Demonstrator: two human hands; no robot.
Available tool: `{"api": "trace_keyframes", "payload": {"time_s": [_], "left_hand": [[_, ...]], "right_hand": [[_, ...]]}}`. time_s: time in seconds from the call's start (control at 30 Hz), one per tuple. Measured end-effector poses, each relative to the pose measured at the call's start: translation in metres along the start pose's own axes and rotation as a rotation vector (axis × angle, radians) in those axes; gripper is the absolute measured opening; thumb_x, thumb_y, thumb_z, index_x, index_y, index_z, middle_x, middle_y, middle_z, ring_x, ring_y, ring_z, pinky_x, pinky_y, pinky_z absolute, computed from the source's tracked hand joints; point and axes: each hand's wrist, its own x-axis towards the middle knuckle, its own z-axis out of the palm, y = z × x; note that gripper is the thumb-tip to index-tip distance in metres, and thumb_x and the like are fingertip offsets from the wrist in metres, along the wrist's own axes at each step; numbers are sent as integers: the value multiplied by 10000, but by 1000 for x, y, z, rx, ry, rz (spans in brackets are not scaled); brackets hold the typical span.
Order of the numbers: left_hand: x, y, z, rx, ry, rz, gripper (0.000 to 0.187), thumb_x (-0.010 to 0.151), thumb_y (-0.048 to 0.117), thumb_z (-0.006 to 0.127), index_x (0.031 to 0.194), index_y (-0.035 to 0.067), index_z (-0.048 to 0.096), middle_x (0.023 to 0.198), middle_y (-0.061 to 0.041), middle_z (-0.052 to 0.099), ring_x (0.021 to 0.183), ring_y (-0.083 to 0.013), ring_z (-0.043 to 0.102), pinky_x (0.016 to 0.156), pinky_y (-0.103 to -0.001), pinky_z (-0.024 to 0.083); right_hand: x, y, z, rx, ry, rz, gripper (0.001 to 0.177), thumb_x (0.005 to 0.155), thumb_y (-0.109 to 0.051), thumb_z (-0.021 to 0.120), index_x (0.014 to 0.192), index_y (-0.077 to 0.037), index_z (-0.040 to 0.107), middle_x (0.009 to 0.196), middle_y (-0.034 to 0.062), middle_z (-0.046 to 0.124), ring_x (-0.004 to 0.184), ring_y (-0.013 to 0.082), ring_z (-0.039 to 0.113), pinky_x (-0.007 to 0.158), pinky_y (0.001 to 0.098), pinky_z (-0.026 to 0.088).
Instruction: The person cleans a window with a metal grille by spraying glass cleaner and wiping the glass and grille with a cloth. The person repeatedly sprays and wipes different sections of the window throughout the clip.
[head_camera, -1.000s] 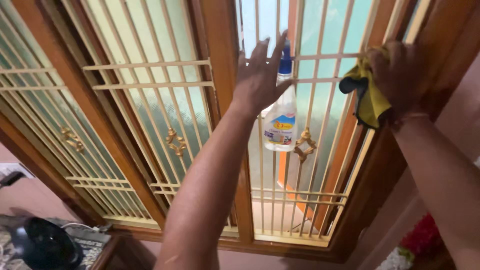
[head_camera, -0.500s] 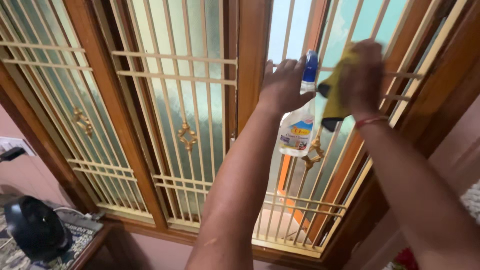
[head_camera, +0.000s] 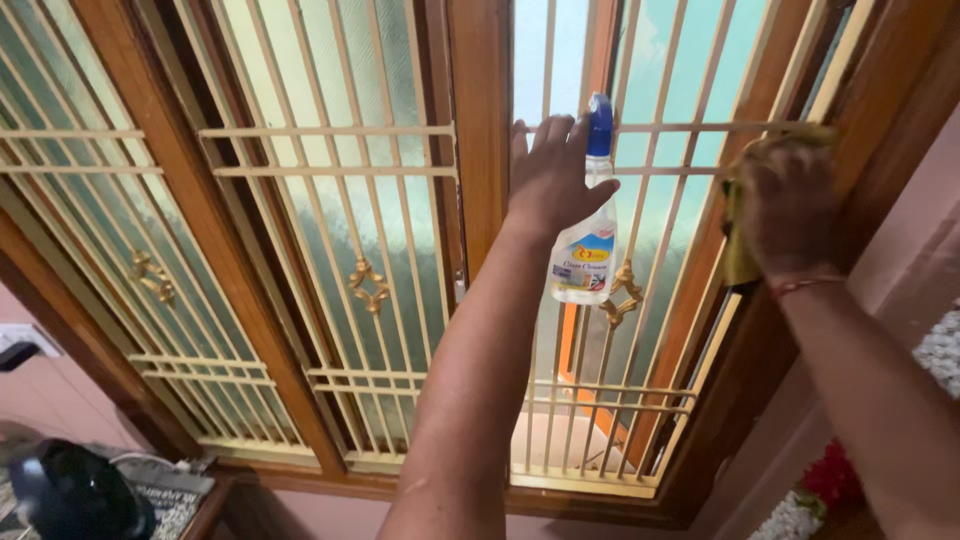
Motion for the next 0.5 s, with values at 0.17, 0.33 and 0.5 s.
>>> {"api": "trace_keyframes", "payload": {"time_s": [0.17,0.33,0.5], "left_hand": [[-2,1,8,-39,63,-17,826,805,557,735,1430,75,492,1367,-115,565,1359,-276,487,1207,-616,232],[-3,-5,26,-33,177,12,735,855,522,683,1387,45,510,1346,-125,589,1338,-282,525,1197,-644,258],[-1,-7,33,-32,216,12,712,856,527,688,1355,46,523,1342,-133,587,1329,-289,527,1187,-651,247]], "right_hand": [[38,-83,35,214,-6,92,175,1037,-63,685,1210,-85,674,1183,100,640,1199,329,583,1070,483,492],[58,-124,20,339,-13,52,327,960,-40,643,1285,-60,665,1265,119,652,1250,317,588,1092,427,499],[29,-61,2,328,-58,-51,297,1038,-46,615,1324,-89,686,1283,80,663,1241,268,598,1130,410,503]]}}
